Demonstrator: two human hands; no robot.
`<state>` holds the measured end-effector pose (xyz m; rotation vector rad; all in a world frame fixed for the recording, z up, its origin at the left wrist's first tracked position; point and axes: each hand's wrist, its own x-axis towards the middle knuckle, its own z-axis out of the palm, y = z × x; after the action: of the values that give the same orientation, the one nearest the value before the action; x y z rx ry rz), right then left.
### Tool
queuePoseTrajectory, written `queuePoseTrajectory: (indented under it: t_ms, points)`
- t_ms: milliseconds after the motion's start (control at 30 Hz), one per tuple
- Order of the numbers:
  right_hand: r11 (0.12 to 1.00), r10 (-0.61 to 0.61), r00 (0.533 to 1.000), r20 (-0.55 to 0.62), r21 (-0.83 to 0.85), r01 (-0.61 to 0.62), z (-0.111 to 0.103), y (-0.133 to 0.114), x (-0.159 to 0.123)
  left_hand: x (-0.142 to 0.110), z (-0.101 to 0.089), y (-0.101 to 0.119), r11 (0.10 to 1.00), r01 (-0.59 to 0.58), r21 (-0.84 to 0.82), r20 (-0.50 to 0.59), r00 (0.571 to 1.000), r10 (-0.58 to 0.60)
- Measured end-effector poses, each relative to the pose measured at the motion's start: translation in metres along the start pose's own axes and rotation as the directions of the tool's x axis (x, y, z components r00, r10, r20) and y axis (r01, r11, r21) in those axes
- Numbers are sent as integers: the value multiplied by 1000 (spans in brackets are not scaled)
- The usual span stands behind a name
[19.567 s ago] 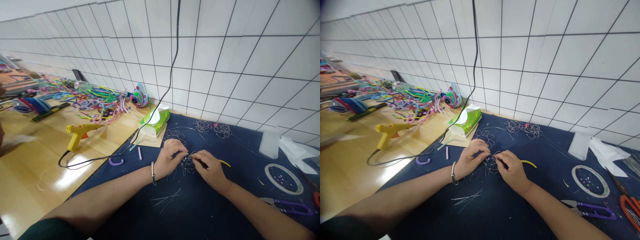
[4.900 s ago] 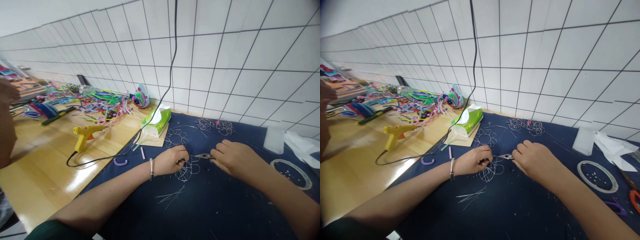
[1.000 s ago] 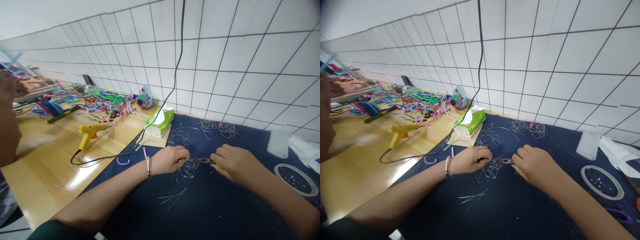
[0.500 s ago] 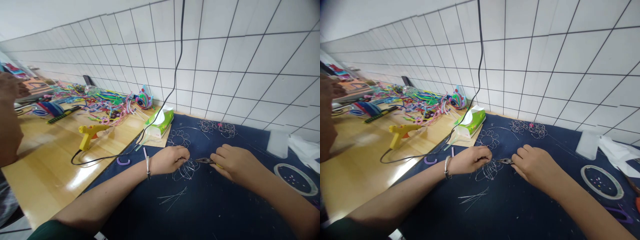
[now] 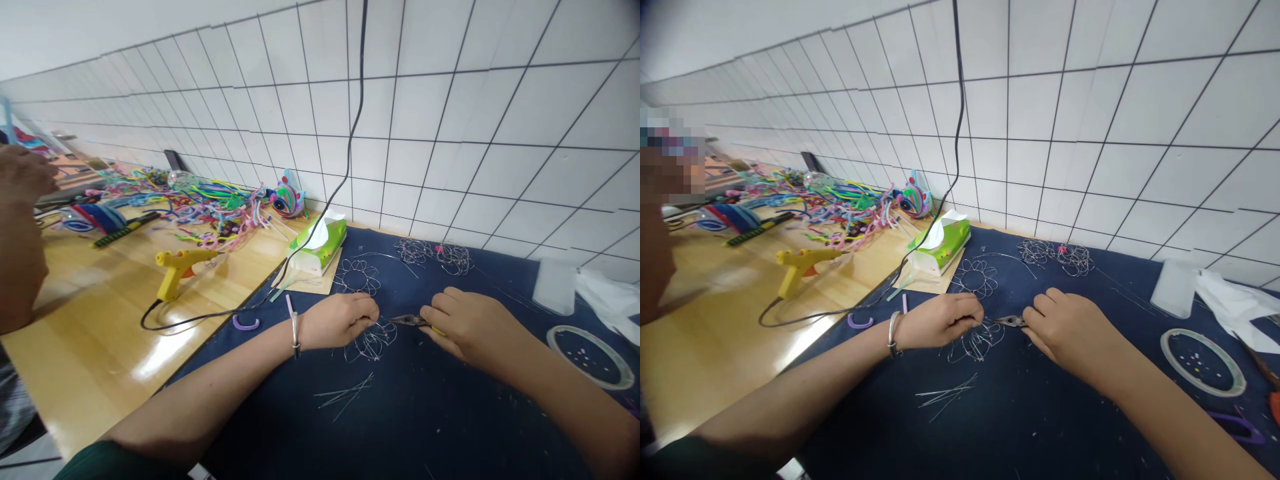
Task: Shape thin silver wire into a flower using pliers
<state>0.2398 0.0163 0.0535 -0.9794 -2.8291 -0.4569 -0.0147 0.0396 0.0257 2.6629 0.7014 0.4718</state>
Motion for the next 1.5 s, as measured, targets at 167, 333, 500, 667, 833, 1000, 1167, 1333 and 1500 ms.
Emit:
queuePoseTrajectory:
  t_ms: [167, 333, 500, 667, 833, 1000, 1167, 1333, 1500]
  points:
    - [1000, 11, 1000, 14, -7, -11, -1, -1, 0, -1, 4, -1, 998, 18, 59, -27, 1000, -17]
    - [1000, -9, 1000, -8, -7, 9, -2, -2, 1, -4, 6, 1, 988, 90, 126, -48, 995, -84]
    - [1000, -4, 1000, 3, 10, 4, -2, -4, 1, -4, 5, 1, 985, 115, 128, -56, 993, -108]
    - [1000, 5, 999, 36, 12, -6, -2, -4, 1, -3, 4, -1, 989, 103, 106, -70, 993, -96]
    - [1000, -3, 1000, 25, 9, 3, -4, -4, 1, -3, 4, -1, 994, 80, 77, -94, 993, -73]
    - [1000, -6, 1000, 14, -18, 7, -5, -5, 1, -2, 4, 0, 994, 74, 84, -100, 993, -66]
    - [988, 5, 1000, -16, -157, -8, -14, -6, -1, -1, 2, 1, 994, 50, 96, -110, 993, -39]
    - [938, -47, 998, 40, -341, 58, -40, -14, 9, -2, 2, 2, 997, 24, 74, -140, 990, -14]
    - [864, -200, 968, 148, -439, 246, -59, -27, 30, -5, 3, 5, 1000, 5, 27, -144, 990, -1]
